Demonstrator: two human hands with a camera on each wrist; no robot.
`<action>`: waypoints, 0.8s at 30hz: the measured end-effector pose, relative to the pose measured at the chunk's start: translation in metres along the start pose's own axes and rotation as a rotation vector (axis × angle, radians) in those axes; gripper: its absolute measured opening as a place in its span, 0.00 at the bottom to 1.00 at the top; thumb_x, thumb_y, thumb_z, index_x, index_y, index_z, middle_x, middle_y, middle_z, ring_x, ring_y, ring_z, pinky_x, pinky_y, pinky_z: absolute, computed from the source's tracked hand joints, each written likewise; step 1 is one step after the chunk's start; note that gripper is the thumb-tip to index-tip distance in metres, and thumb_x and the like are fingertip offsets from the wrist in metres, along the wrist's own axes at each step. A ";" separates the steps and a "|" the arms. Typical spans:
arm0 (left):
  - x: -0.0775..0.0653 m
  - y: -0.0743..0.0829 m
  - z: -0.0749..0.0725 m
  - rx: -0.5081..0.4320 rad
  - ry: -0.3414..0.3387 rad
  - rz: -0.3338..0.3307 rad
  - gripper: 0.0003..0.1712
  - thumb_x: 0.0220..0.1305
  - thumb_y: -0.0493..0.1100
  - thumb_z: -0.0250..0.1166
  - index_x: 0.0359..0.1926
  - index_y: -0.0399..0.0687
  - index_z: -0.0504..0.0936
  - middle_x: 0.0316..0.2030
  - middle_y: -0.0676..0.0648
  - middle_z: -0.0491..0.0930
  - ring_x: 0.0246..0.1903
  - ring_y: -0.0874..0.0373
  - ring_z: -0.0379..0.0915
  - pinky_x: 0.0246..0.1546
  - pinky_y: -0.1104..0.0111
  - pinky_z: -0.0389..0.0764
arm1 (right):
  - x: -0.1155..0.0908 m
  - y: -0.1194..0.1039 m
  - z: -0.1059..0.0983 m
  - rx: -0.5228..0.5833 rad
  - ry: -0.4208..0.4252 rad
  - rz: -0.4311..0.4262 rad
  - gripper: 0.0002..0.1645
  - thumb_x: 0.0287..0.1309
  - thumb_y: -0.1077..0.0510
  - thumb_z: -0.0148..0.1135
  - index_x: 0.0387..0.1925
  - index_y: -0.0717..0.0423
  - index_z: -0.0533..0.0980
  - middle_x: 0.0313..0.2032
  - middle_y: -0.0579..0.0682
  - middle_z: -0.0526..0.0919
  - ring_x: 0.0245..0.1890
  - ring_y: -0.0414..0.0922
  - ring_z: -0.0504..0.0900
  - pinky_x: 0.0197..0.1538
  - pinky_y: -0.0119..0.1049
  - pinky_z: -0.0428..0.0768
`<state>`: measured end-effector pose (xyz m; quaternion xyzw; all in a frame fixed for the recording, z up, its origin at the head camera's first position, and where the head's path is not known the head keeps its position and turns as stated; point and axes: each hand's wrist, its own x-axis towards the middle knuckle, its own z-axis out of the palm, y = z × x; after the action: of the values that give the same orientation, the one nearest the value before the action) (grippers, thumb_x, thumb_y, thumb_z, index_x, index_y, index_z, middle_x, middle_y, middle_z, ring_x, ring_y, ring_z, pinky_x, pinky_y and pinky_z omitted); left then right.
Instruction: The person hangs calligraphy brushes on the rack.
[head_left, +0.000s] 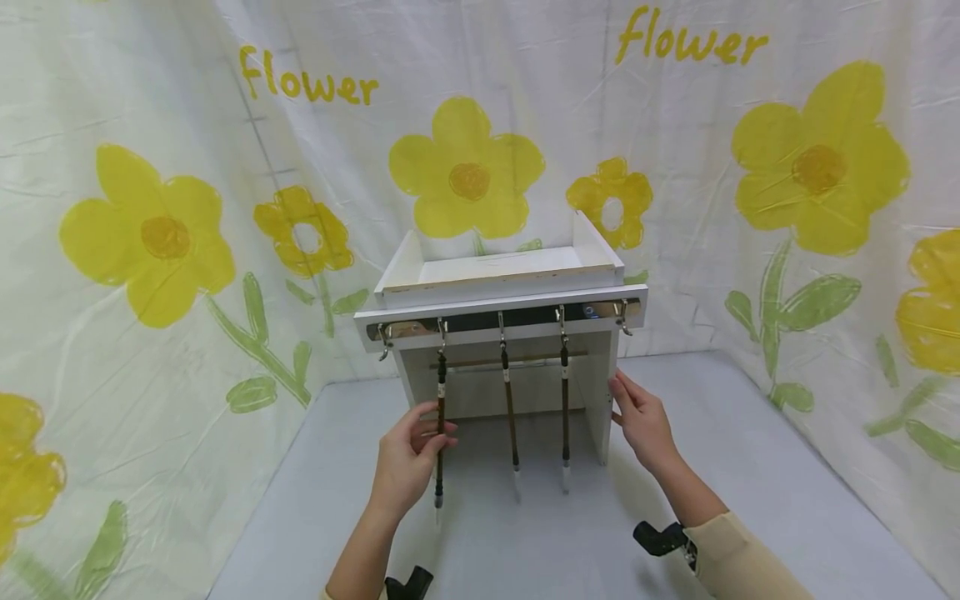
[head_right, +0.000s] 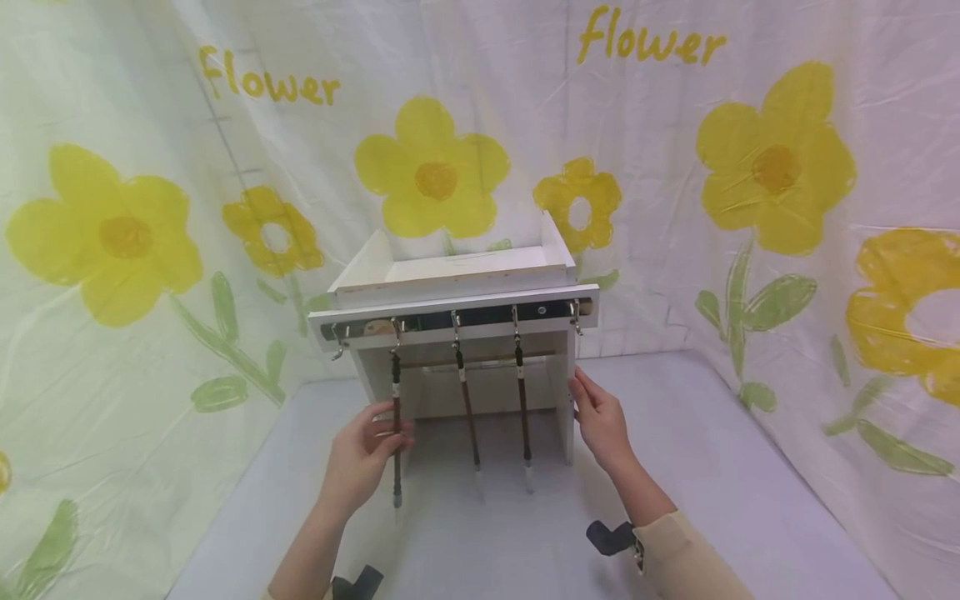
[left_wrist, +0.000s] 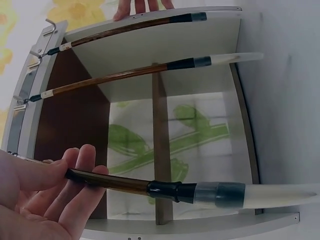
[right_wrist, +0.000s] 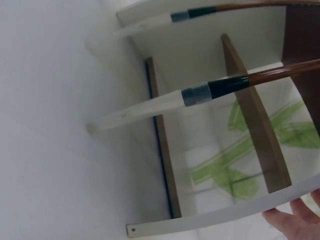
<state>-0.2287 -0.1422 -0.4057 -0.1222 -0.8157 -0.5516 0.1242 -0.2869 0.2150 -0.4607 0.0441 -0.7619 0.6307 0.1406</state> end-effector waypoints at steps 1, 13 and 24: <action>-0.001 0.001 0.000 0.000 -0.004 0.005 0.26 0.67 0.26 0.62 0.64 0.47 0.75 0.42 0.47 0.88 0.40 0.50 0.88 0.42 0.68 0.85 | 0.000 0.000 0.000 0.000 0.000 0.000 0.38 0.74 0.36 0.48 0.76 0.50 0.62 0.74 0.55 0.64 0.72 0.57 0.67 0.57 0.46 0.81; -0.003 0.007 0.004 -0.053 -0.082 0.061 0.21 0.66 0.24 0.58 0.55 0.47 0.76 0.40 0.43 0.86 0.37 0.54 0.87 0.43 0.70 0.86 | -0.001 -0.001 0.000 0.006 -0.005 0.002 0.38 0.75 0.37 0.47 0.76 0.51 0.62 0.74 0.56 0.64 0.72 0.57 0.66 0.58 0.45 0.80; 0.001 0.004 0.004 -0.115 -0.161 0.064 0.23 0.67 0.23 0.55 0.56 0.47 0.76 0.42 0.43 0.86 0.41 0.52 0.87 0.47 0.67 0.86 | -0.002 -0.001 -0.002 -0.006 -0.004 -0.016 0.38 0.76 0.38 0.46 0.76 0.55 0.60 0.74 0.58 0.63 0.72 0.58 0.65 0.58 0.47 0.80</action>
<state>-0.2284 -0.1366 -0.4034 -0.1991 -0.7857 -0.5817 0.0685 -0.2849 0.2162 -0.4599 0.0513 -0.7635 0.6274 0.1442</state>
